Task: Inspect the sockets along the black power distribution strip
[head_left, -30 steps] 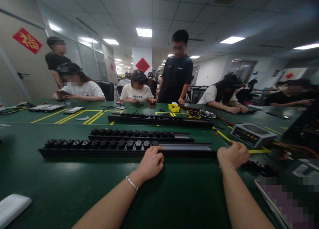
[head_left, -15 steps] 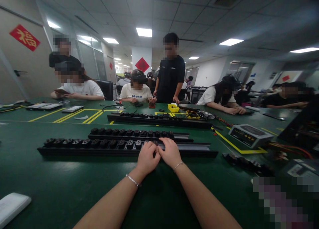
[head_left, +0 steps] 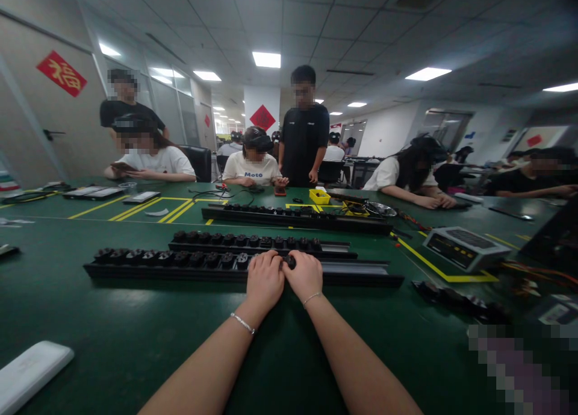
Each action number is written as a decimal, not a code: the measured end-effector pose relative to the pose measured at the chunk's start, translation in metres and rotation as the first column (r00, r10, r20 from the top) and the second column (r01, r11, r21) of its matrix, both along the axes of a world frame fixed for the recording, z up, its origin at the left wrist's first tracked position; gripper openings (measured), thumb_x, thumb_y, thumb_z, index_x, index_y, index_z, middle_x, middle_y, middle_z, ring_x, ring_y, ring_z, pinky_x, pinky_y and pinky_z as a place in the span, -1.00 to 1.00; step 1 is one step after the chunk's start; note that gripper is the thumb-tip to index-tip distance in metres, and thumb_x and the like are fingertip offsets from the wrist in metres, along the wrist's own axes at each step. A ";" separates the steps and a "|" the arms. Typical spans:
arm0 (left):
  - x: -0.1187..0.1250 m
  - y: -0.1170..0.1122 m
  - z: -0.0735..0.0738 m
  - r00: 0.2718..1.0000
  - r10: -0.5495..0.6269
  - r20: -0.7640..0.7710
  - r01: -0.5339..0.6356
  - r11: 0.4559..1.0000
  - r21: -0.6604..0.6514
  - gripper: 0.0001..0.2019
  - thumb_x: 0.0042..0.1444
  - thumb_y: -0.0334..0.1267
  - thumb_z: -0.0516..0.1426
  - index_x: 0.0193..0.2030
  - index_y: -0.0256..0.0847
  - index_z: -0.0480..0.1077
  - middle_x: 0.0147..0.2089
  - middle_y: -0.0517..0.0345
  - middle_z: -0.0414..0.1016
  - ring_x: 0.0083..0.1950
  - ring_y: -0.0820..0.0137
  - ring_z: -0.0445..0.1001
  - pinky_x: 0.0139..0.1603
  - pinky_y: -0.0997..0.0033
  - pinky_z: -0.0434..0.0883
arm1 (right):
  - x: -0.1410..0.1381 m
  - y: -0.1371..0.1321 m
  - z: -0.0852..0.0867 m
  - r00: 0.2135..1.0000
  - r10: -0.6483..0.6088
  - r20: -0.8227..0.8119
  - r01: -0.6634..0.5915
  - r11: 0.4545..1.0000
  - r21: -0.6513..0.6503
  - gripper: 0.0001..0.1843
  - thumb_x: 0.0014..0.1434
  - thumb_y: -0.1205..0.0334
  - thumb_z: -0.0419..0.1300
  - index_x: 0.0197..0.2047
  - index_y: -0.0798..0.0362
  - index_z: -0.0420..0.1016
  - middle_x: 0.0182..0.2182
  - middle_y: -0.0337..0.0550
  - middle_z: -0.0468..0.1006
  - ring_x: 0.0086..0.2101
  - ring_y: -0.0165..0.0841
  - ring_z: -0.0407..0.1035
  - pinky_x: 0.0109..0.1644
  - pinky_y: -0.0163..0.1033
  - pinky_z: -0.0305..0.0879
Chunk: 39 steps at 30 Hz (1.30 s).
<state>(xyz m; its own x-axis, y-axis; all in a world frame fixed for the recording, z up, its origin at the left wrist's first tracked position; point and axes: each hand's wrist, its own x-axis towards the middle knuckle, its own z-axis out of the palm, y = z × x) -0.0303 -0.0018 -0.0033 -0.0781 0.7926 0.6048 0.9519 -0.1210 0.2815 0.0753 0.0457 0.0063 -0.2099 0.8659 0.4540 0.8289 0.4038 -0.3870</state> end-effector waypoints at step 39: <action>0.004 0.000 -0.002 0.977 0.088 -0.193 -0.079 0.995 0.057 -0.78 0.12 -0.28 -0.05 -0.29 -0.17 0.42 0.03 0.07 0.38 0.06 0.23 0.25 0.10 0.14 0.16 | 0.002 0.005 0.001 0.996 -0.091 0.006 0.091 0.995 -0.034 -0.83 -0.01 0.17 0.09 -0.31 0.01 0.37 -0.33 -0.17 0.50 -0.22 -0.30 0.30 -0.12 -0.22 0.03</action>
